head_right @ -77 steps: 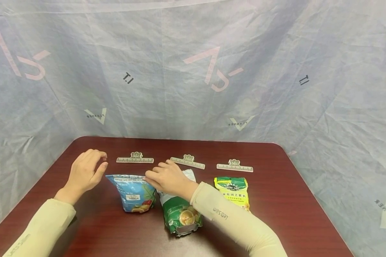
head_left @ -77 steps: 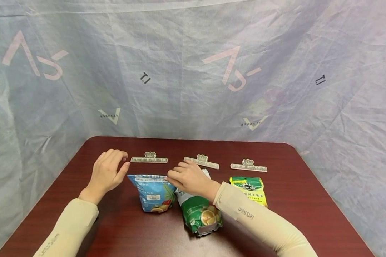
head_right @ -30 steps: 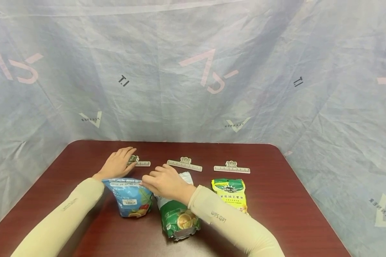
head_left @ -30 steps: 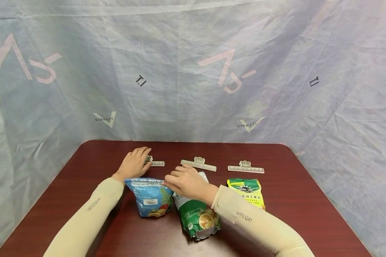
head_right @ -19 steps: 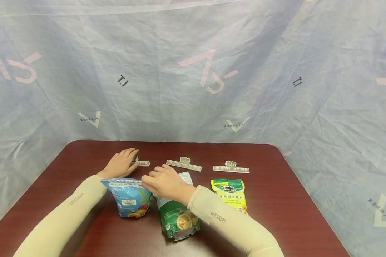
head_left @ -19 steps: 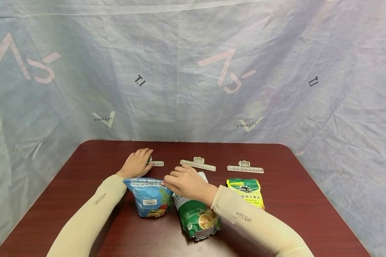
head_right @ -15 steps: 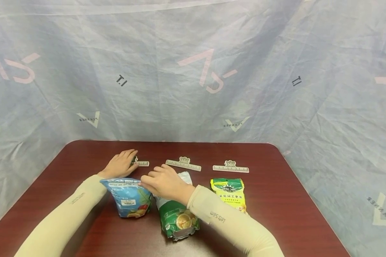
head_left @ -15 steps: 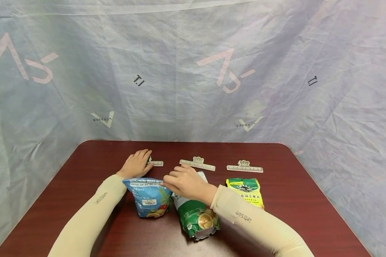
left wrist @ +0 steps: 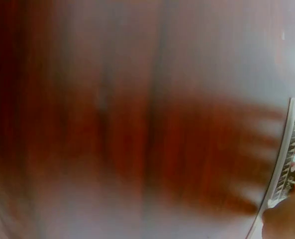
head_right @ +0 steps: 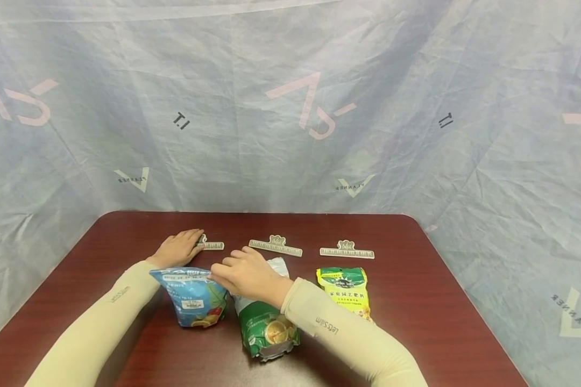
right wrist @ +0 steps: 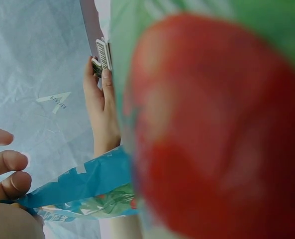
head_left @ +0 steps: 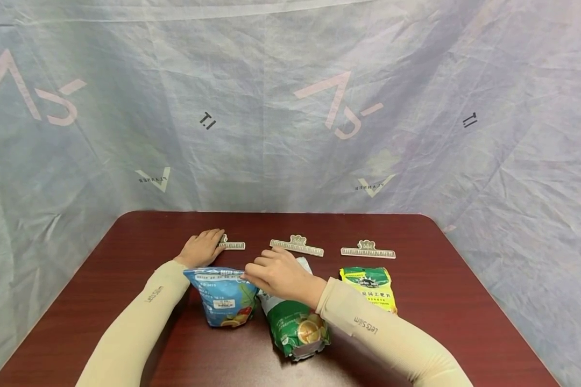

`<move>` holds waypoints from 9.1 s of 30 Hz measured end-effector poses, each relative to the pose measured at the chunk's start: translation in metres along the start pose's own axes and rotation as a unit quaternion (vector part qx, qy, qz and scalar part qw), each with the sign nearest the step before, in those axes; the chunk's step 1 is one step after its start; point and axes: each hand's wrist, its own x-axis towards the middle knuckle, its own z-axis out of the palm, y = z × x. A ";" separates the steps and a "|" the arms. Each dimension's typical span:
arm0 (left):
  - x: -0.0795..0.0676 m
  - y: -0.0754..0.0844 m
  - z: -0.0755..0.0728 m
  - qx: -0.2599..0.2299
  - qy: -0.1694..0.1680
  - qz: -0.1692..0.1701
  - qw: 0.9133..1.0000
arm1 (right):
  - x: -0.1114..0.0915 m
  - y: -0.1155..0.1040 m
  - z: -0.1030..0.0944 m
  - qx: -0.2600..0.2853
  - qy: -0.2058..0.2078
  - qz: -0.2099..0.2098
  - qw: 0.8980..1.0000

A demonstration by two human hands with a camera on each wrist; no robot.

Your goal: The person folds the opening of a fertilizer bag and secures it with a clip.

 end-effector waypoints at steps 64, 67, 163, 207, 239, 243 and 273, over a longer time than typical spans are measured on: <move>0.002 -0.003 -0.012 0.038 0.049 0.071 0.995 | 0.000 0.000 -0.001 0.005 -0.001 0.000 1.000; 0.002 -0.003 -0.013 0.032 0.047 0.071 0.996 | 0.000 0.000 -0.001 0.008 0.000 0.001 1.000; -0.063 0.038 -0.150 0.028 0.330 0.274 0.903 | -0.001 0.000 0.000 0.009 0.008 0.002 1.000; -0.090 0.062 -0.184 -0.011 0.232 0.349 0.908 | -0.003 0.002 0.001 0.007 0.011 0.004 1.000; -0.076 0.080 -0.168 -0.038 0.189 0.337 0.922 | -0.007 0.006 -0.009 0.024 -0.017 0.021 0.999; -0.075 0.083 -0.168 -0.037 0.186 0.337 0.922 | -0.009 0.008 -0.010 0.025 -0.016 0.030 0.999; -0.064 0.100 -0.165 -0.015 0.175 0.342 0.923 | -0.020 0.018 -0.015 -0.002 0.007 0.025 1.000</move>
